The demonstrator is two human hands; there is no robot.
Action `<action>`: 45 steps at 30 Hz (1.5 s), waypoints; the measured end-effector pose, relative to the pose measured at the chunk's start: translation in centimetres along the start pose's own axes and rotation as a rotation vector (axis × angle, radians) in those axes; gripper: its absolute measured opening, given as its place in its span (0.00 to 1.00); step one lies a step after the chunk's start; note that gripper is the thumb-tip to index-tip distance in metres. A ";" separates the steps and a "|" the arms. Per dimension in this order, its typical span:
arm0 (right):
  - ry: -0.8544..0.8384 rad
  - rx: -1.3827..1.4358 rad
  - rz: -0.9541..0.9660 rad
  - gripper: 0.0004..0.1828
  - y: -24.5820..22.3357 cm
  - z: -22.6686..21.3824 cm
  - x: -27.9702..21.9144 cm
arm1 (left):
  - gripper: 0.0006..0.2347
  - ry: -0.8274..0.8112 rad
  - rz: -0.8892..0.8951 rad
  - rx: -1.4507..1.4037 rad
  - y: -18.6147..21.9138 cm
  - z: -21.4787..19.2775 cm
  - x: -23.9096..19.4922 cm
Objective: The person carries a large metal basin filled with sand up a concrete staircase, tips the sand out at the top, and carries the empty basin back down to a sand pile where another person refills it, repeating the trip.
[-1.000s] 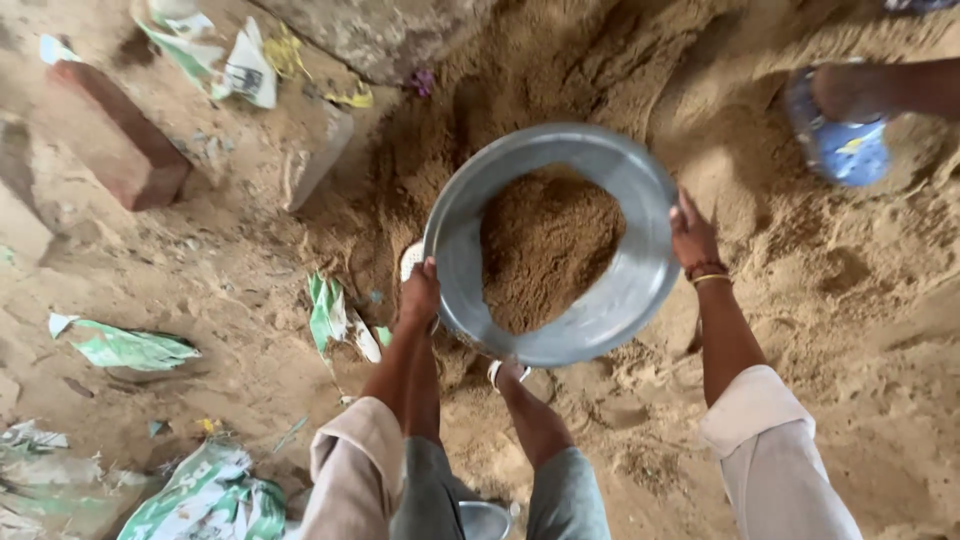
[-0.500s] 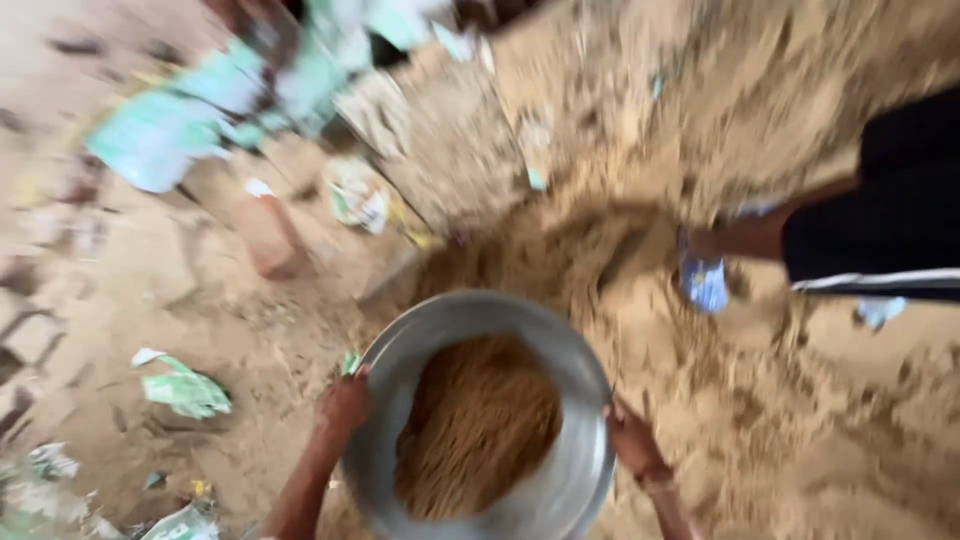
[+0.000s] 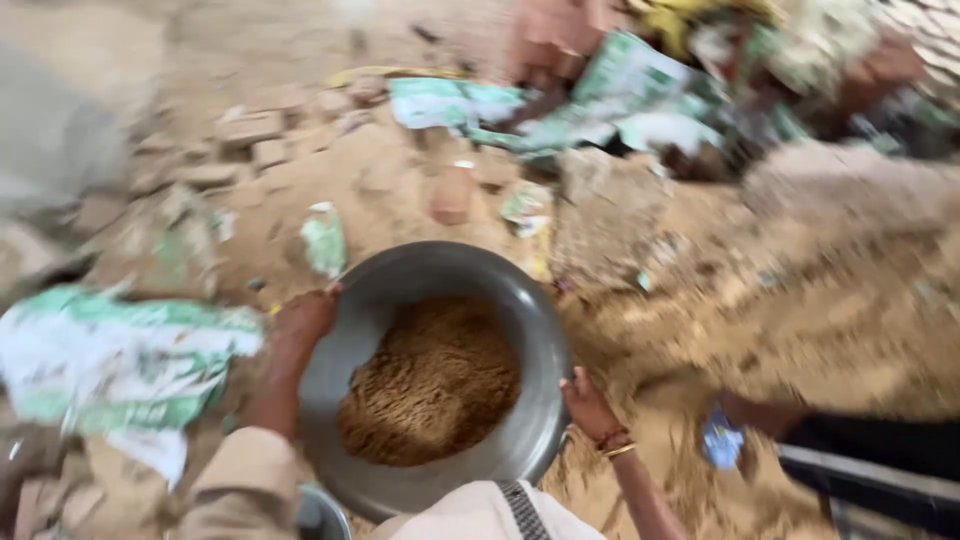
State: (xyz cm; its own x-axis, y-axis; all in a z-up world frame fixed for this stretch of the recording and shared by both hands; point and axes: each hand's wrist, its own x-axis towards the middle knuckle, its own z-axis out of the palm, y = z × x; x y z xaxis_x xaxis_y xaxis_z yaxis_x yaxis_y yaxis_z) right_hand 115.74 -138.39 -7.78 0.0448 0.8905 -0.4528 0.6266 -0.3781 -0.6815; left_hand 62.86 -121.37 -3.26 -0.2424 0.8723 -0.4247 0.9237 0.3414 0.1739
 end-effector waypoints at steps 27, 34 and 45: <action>-0.102 0.571 0.506 0.43 -15.8 7.8 12.3 | 0.26 0.020 -0.068 -0.440 -2.7 -6.8 21.9; -0.315 0.376 0.414 0.40 -26.0 -0.3 25.1 | 0.24 0.155 0.207 -0.326 0.3 -14.1 25.1; 0.029 -0.533 -0.210 0.28 -42.1 16.1 68.5 | 0.26 0.204 0.033 -0.261 -5.1 -14.7 48.5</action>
State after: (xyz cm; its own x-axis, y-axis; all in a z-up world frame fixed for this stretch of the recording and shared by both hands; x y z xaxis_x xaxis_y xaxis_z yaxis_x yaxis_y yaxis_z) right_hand 79.96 -65.52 -19.36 -0.1067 0.9421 -0.3180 0.9295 -0.0190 -0.3682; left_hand 42.04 -75.63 -11.73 -0.2925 0.9276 -0.2325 0.8313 0.3668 0.4176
